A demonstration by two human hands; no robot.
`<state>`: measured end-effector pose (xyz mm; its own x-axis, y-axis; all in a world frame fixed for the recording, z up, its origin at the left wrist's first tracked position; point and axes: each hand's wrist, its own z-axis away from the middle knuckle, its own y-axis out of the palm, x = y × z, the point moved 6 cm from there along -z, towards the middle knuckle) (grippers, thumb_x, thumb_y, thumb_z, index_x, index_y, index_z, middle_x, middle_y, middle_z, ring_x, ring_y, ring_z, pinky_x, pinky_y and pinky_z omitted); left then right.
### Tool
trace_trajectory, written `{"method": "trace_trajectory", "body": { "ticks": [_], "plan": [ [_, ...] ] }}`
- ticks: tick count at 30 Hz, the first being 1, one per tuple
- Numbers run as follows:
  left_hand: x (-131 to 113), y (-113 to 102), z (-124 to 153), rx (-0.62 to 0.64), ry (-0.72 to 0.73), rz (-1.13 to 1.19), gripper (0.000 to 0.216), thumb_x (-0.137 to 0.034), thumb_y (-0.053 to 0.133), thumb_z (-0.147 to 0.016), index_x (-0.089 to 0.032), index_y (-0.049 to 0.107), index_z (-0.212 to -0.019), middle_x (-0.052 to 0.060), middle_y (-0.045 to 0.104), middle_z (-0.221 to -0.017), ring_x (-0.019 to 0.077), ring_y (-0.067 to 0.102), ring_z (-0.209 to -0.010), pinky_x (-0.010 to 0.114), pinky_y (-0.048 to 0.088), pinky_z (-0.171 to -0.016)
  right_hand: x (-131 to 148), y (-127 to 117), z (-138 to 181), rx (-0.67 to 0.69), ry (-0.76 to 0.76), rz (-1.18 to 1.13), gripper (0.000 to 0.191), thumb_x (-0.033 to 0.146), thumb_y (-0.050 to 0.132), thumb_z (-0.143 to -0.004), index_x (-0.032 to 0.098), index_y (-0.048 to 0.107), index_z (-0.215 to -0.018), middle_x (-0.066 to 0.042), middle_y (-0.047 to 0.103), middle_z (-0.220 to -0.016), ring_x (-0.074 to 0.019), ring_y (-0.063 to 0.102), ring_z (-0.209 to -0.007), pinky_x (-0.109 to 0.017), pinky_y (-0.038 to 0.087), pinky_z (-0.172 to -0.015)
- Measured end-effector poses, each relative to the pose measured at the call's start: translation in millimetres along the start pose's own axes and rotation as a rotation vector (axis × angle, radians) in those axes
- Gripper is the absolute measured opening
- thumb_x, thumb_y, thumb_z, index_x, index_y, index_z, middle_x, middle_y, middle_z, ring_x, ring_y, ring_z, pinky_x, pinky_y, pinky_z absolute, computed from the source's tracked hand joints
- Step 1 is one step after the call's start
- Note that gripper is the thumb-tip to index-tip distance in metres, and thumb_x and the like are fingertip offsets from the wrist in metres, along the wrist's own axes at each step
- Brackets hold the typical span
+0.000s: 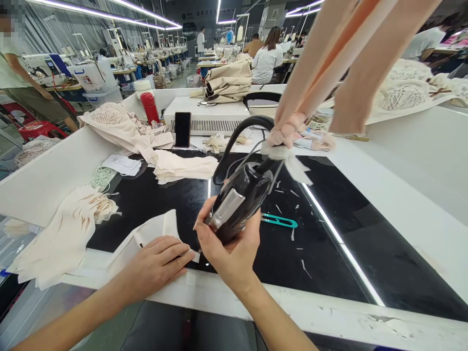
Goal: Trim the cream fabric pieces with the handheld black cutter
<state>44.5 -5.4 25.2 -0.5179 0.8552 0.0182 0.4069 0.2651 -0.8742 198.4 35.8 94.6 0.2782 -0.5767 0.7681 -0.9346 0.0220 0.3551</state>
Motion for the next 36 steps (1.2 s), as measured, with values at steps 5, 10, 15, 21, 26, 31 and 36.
{"method": "trace_trajectory", "body": {
  "ticks": [5, 10, 15, 21, 26, 31, 36],
  "plan": [
    [-1, -1, 0, -0.003, 0.005, 0.019, 0.020, -0.023, 0.052, -0.108, -0.013, 0.065, -0.120, 0.007, 0.073, -0.107, 0.0199, 0.068, -0.103, 0.035, 0.057, -0.094, 1, 2, 1, 0.019, -0.008, -0.011, 0.048, 0.032, 0.082, -0.085, 0.030, 0.055, -0.126, 0.002, 0.069, -0.083, -0.0130, 0.063, -0.057, -0.026, 0.053, -0.045],
    [0, 1, 1, -0.010, 0.008, 0.032, 0.022, -0.021, 0.048, -0.109, -0.013, 0.064, -0.121, 0.007, 0.074, -0.110, 0.0199, 0.068, -0.104, 0.035, 0.056, -0.094, 1, 1, 1, 0.007, 0.017, -0.004, 0.051, 0.034, 0.082, -0.085, 0.031, 0.053, -0.127, 0.003, 0.067, -0.082, -0.0135, 0.061, -0.055, -0.026, 0.051, -0.043],
    [-1, 1, 2, -0.023, 0.009, 0.043, 0.023, -0.021, 0.046, -0.110, -0.013, 0.065, -0.121, 0.006, 0.074, -0.112, 0.0201, 0.068, -0.105, 0.035, 0.056, -0.094, 0, 2, 3, 0.024, 0.020, -0.008, 0.048, 0.032, 0.080, -0.087, 0.031, 0.053, -0.127, 0.003, 0.068, -0.083, -0.0131, 0.062, -0.057, -0.026, 0.053, -0.046],
    [-1, 1, 2, -0.016, 0.001, 0.042, 0.022, -0.020, 0.049, -0.109, -0.014, 0.065, -0.122, 0.006, 0.074, -0.114, 0.0203, 0.068, -0.106, 0.035, 0.056, -0.094, 0, 0, 5, 0.021, 0.027, 0.016, 0.044, 0.025, 0.076, -0.089, 0.031, 0.054, -0.127, 0.002, 0.068, -0.084, -0.0136, 0.064, -0.060, -0.028, 0.056, -0.051],
    [0, 1, 1, -0.004, -0.001, 0.046, 0.023, -0.021, 0.048, -0.109, -0.014, 0.065, -0.123, 0.006, 0.074, -0.114, 0.0208, 0.068, -0.106, 0.036, 0.056, -0.093, 5, 0, 8, 0.034, 0.001, -0.016, 0.048, 0.029, 0.078, -0.089, 0.031, 0.055, -0.130, 0.002, 0.067, -0.085, -0.0138, 0.064, -0.062, -0.029, 0.057, -0.054],
    [-1, 0, 1, 0.002, 0.002, 0.047, 0.023, -0.021, 0.047, -0.109, -0.013, 0.065, -0.122, 0.007, 0.074, -0.112, 0.0209, 0.069, -0.105, 0.036, 0.058, -0.091, 4, 3, 12, 0.049, 0.019, -0.027, 0.047, 0.027, 0.077, -0.090, 0.031, 0.054, -0.131, 0.002, 0.066, -0.085, -0.0133, 0.064, -0.062, -0.029, 0.057, -0.053],
    [2, -1, 2, 0.002, -0.013, 0.054, 0.023, -0.021, 0.047, -0.109, -0.014, 0.065, -0.121, 0.006, 0.074, -0.113, 0.0212, 0.069, -0.105, 0.037, 0.058, -0.094, 4, 3, 11, 0.066, 0.021, -0.016, 0.043, 0.024, 0.075, -0.092, 0.031, 0.055, -0.130, 0.003, 0.067, -0.086, -0.0129, 0.064, -0.062, -0.028, 0.057, -0.053]
  ]
}}
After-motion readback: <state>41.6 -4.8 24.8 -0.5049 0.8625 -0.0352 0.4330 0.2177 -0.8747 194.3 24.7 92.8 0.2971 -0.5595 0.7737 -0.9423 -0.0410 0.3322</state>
